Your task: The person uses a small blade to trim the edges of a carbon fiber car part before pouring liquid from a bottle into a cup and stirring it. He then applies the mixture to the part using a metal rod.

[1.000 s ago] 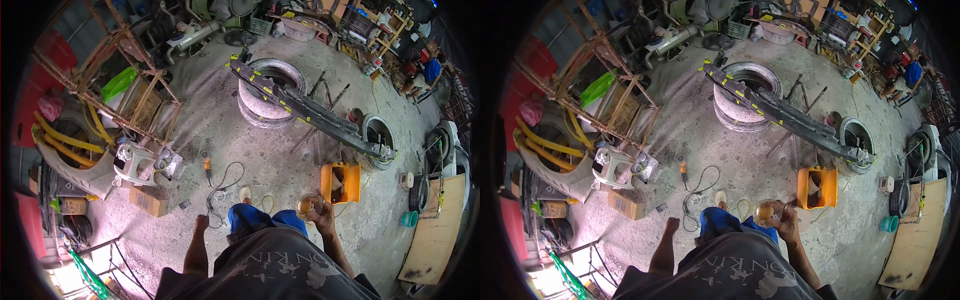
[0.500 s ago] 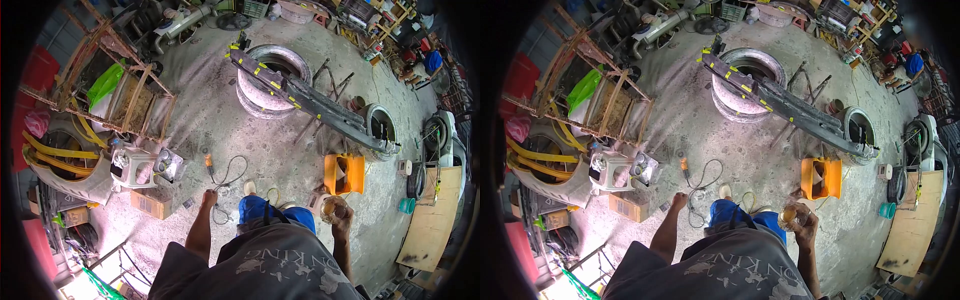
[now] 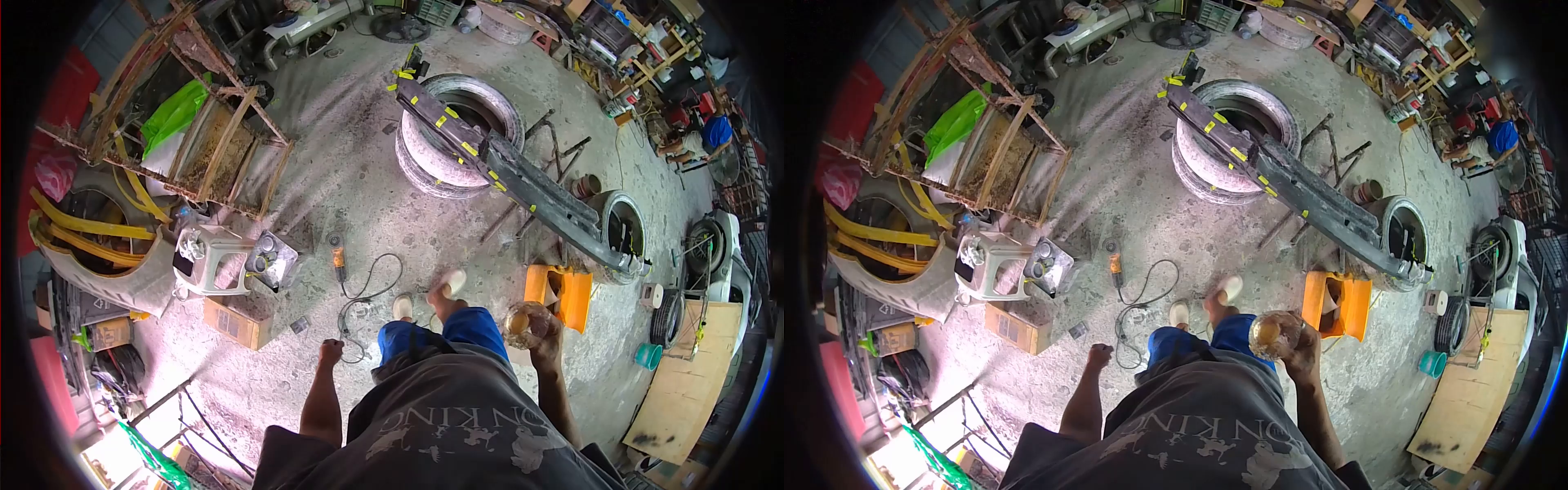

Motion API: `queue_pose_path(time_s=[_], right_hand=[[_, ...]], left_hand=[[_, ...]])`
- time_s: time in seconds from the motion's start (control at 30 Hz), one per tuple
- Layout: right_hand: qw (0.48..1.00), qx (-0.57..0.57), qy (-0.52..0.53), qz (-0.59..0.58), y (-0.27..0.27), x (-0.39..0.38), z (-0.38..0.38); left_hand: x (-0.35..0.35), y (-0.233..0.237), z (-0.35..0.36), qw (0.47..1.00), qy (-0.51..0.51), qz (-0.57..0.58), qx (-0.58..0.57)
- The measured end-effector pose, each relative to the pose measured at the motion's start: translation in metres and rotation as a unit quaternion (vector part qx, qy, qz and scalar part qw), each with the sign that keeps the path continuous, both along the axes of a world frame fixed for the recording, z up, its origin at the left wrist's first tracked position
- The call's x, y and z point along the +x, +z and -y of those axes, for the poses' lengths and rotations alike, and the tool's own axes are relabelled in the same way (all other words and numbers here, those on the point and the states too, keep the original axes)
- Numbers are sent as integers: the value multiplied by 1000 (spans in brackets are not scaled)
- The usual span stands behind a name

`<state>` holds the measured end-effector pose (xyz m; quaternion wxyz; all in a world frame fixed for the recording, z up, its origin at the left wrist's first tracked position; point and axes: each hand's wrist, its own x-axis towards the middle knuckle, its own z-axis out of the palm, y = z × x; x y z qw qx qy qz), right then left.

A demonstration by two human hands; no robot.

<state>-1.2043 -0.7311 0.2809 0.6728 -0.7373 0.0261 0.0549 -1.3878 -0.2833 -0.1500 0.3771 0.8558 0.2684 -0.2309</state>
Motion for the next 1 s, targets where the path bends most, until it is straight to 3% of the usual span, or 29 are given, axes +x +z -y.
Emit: queue_pose_path(time_s=[0.03, 0.17, 0.23, 0.3, 0.37, 0.43, 0.5, 0.6, 0.7, 0.77, 0.93, 1.0], right_hand=[[1000, -3, 4, -3, 0, 12, -4], [997, -9, 73, 2, -12, 72, -10], [993, 17, 113, -9, -29, 108, -4], [990, 6, 138, -34, -30, 154, -10], [991, -47, 129, 3, -28, 201, -19], [988, -23, 155, 4, -52, 247, -11], [988, 57, 140, -41, -54, 289, -23], [986, 53, 155, -16, -64, 337, -27], [987, 79, 139, 5, -71, 351, -34], [986, 88, 144, -15, -78, 357, -31], [991, -23, 132, -12, -95, 366, -24], [991, 9, 133, -29, -102, 377, -25]], left_hand=[[4, 11, -5, 995, 44, -83, -43], [31, 60, -5, 960, 215, -153, -95], [-1, 7, -19, 996, 87, 25, -16], [22, 33, -5, 973, 217, -69, -28], [35, 48, 8, 977, 205, -55, -9], [60, 82, 24, 980, 189, -34, 52], [78, 82, 36, 968, 239, 19, 70], [129, 100, 40, 973, 232, 4, 10], [181, 82, 48, 978, 205, 30, -3], [228, 75, 56, 977, 198, 73, -35], [335, 87, 103, 958, 168, 196, -122], [366, 89, 122, 945, 143, 253, -153]])
